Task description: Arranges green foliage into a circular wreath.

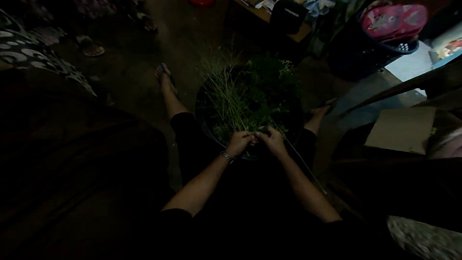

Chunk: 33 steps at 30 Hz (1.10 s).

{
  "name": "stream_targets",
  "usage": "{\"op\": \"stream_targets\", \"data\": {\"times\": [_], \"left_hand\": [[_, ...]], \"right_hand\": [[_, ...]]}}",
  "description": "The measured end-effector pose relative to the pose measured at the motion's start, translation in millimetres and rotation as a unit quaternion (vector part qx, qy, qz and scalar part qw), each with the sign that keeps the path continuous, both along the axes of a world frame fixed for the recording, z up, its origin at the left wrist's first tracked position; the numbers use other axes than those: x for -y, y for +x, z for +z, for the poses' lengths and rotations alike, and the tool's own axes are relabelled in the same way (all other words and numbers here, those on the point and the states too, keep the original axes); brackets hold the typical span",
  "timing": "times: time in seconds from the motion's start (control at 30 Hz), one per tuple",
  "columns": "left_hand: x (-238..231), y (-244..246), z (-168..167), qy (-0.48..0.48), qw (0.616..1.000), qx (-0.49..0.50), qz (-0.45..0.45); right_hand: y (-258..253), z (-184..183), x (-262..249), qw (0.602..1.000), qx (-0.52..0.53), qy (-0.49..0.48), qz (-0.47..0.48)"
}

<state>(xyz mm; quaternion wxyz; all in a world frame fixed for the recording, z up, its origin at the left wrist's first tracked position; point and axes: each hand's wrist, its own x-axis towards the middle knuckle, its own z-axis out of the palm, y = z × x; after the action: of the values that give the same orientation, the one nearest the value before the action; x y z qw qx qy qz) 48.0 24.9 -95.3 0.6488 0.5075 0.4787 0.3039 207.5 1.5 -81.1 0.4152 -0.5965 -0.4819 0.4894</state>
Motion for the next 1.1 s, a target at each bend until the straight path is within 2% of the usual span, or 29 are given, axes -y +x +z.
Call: {"op": "stream_targets", "data": {"times": [0.2,0.47,0.63,1.0,1.1], "left_hand": [[-1,0,-3,0.006,1.000,-0.014,-0.008],[-2,-4,-4,0.049,0.995,-0.084,-0.026],[-2,-4,2,0.038,0.994,-0.099,-0.031],[-7,-16,4,0.076,0.988,-0.129,-0.027],[-11,-28,2,0.092,0.988,-0.123,-0.010]], "right_hand": [[4,-5,-3,0.993,0.108,0.035,0.023],[4,-6,-1,0.987,0.154,0.034,0.044],[11,10,-3,0.990,0.136,-0.046,0.002],[21,25,-3,0.987,0.152,-0.058,-0.004],[35,23,-8,0.981,0.193,-0.007,-0.020]]}}
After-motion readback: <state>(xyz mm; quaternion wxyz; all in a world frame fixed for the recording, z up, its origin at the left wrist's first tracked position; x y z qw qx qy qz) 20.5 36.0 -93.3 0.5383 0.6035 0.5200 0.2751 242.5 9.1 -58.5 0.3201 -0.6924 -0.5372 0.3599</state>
